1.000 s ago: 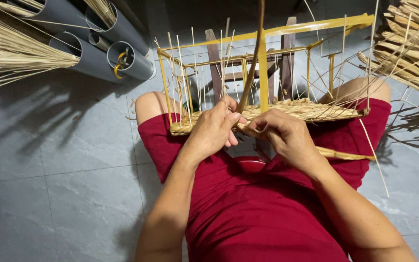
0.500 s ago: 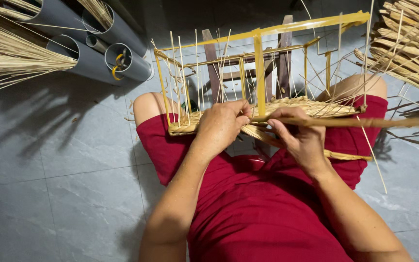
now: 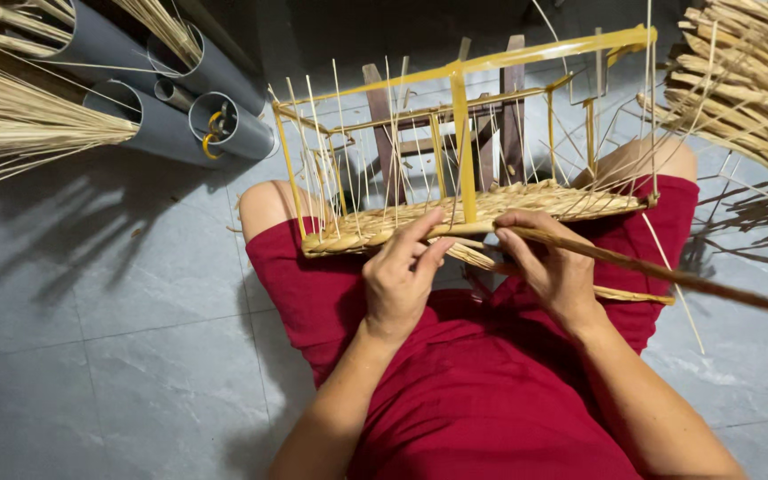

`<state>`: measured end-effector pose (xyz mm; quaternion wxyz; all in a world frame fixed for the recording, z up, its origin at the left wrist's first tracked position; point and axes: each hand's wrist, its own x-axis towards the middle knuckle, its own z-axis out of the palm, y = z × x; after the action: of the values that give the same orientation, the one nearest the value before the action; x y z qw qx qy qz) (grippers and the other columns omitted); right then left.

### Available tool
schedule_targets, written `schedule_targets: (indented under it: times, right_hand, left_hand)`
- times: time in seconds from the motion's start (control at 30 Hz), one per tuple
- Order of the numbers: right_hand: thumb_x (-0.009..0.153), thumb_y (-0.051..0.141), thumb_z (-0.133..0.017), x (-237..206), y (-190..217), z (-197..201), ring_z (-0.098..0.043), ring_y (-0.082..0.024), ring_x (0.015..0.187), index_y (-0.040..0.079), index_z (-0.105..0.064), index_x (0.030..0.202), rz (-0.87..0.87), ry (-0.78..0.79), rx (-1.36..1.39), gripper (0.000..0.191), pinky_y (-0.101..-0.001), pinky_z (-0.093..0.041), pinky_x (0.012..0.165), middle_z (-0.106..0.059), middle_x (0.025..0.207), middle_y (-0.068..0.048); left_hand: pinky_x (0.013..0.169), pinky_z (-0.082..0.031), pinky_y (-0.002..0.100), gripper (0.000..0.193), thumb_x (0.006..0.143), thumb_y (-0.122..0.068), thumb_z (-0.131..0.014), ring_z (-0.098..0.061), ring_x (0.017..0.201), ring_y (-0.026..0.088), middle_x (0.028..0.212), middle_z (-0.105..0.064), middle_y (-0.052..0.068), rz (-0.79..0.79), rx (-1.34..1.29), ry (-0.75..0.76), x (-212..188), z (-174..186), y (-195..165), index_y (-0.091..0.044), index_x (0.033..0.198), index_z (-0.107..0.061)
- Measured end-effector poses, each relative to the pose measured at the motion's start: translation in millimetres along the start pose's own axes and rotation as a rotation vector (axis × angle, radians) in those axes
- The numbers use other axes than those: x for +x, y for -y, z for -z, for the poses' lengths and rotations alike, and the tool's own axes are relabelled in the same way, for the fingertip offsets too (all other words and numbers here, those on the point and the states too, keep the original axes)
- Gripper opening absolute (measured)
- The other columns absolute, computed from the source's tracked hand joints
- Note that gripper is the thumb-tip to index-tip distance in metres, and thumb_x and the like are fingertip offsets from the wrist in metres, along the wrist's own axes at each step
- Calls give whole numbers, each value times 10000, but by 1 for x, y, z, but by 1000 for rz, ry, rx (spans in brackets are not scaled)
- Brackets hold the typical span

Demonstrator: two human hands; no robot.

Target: The person sits on the floor weaving a basket, threading and folding flat palm-leaf strips around the woven base and up the frame. They tuck and tighten strips by hand, cut a strip with scissors, and continue weaving strips along the basket sides.

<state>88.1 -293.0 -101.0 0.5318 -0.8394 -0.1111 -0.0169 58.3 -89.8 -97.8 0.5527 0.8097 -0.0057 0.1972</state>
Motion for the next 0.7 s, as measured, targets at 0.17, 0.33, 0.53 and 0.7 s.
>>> schedule_targets:
  times: [0.17, 0.33, 0.53, 0.7]
  right_hand:
    - [980, 107, -711, -14, -14, 14, -647, -64, 808, 20, -728, 1176, -263, -5, 30, 216, -246, -556, 691, -747, 970, -29]
    - [976, 158, -708, -26, -9, 28, -731, -110, 866, 32, -707, 1238, -242, 129, -36, 291, -281, -592, 757, -790, 1003, -73]
    - [884, 201, -773, -13, 24, 16, -741, -263, 837, 44, -709, 1185, 70, 217, -314, 345, -349, -583, 720, -752, 1024, -124]
    - [891, 207, -772, 8, 57, 30, -696, -282, 704, 97, -753, 1068, 285, 260, -566, 210, -405, -542, 618, -700, 829, -90]
  left_hand:
    - [511, -578, 236, 116, 986, -99, -710, -716, 608, 90, 1030, -802, 42, 158, -34, 132, 17, -8, 2, -50, 1088, -734]
    - [468, -550, 220, 147, 964, -92, -700, -697, 573, 83, 989, -801, 53, 337, -137, 183, 27, -6, 6, -36, 1097, -721]
    - [468, -548, 229, 140, 986, -119, -674, -696, 572, 71, 920, -793, 57, 372, -152, 224, 30, -2, 2, -23, 1086, -664]
    - [535, -577, 227, 180, 1033, -175, -608, -726, 602, 69, 947, -802, 26, 385, -161, 490, 45, 20, 1, -69, 1141, -707]
